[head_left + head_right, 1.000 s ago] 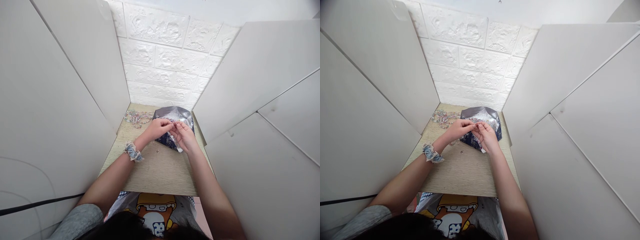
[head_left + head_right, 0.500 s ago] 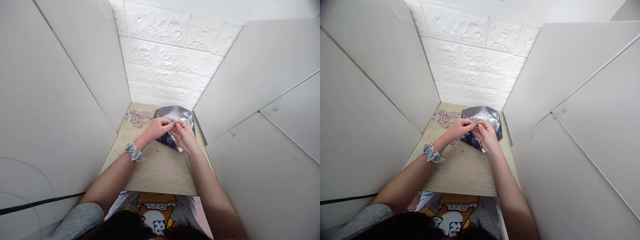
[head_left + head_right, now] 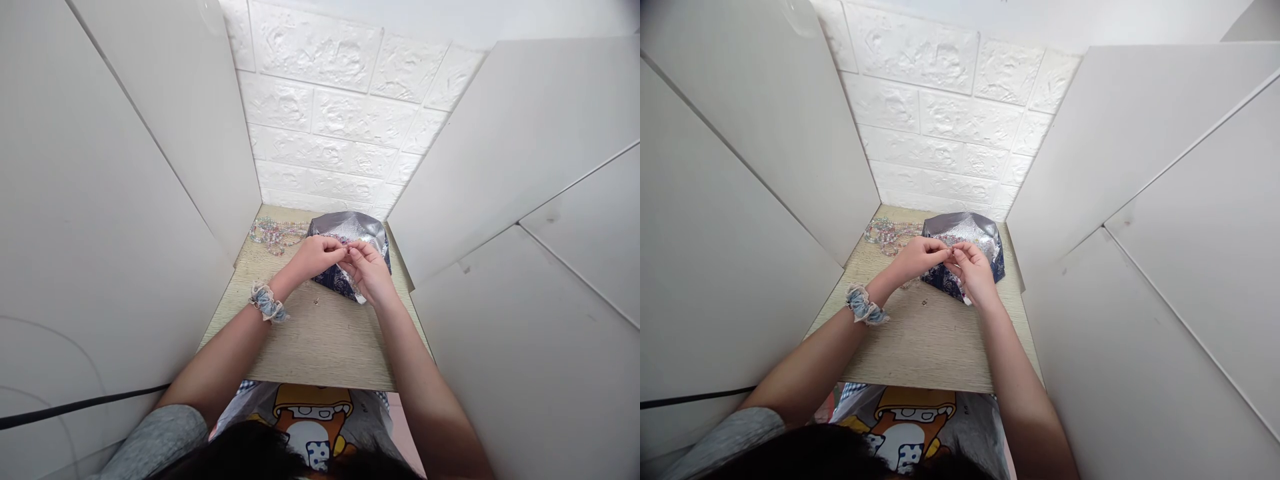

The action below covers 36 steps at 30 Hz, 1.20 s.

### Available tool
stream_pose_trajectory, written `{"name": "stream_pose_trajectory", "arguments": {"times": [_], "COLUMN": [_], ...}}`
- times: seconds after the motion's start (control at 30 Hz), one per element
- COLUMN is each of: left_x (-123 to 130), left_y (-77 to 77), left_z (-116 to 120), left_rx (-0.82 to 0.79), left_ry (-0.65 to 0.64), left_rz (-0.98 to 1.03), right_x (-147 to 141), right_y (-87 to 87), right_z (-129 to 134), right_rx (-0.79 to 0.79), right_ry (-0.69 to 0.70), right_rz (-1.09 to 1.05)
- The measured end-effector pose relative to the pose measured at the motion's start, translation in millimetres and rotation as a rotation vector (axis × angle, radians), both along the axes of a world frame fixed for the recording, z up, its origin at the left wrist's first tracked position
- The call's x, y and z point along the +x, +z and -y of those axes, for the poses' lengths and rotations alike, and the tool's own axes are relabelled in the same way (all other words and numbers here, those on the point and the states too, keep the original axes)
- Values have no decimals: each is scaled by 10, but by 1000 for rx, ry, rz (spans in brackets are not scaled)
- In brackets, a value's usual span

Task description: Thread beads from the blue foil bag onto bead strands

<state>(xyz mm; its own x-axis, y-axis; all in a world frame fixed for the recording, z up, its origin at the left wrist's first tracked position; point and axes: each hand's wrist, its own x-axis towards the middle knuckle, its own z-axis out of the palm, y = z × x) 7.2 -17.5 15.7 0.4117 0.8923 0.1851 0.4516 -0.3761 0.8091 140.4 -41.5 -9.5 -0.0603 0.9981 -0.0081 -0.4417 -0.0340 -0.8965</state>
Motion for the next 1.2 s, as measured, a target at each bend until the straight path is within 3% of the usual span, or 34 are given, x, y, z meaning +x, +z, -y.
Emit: {"name": "stream_pose_trajectory", "arguments": {"times": [0.23, 0.47, 0.63, 0.97, 1.2], "left_x": [-36, -56, -33, -50, -98], "left_y": [-5, 19, 20, 46, 97], "left_z": [-42, -38, -26, -19, -10], "left_rx": [-145, -317, -390, -390, -414], "left_ry": [-131, -225, -257, -289, -255], "left_rz": [63, 159, 217, 259, 336], "right_x": [48, 79, 89, 102, 365], "right_y": [-31, -19, 41, 89, 36], "right_z": [-10, 5, 31, 23, -60], "right_rx": [0, 167, 204, 176, 61], "right_ry": [-13, -216, -217, -121, -373], "right_rz": [155, 403, 524, 207, -139]}}
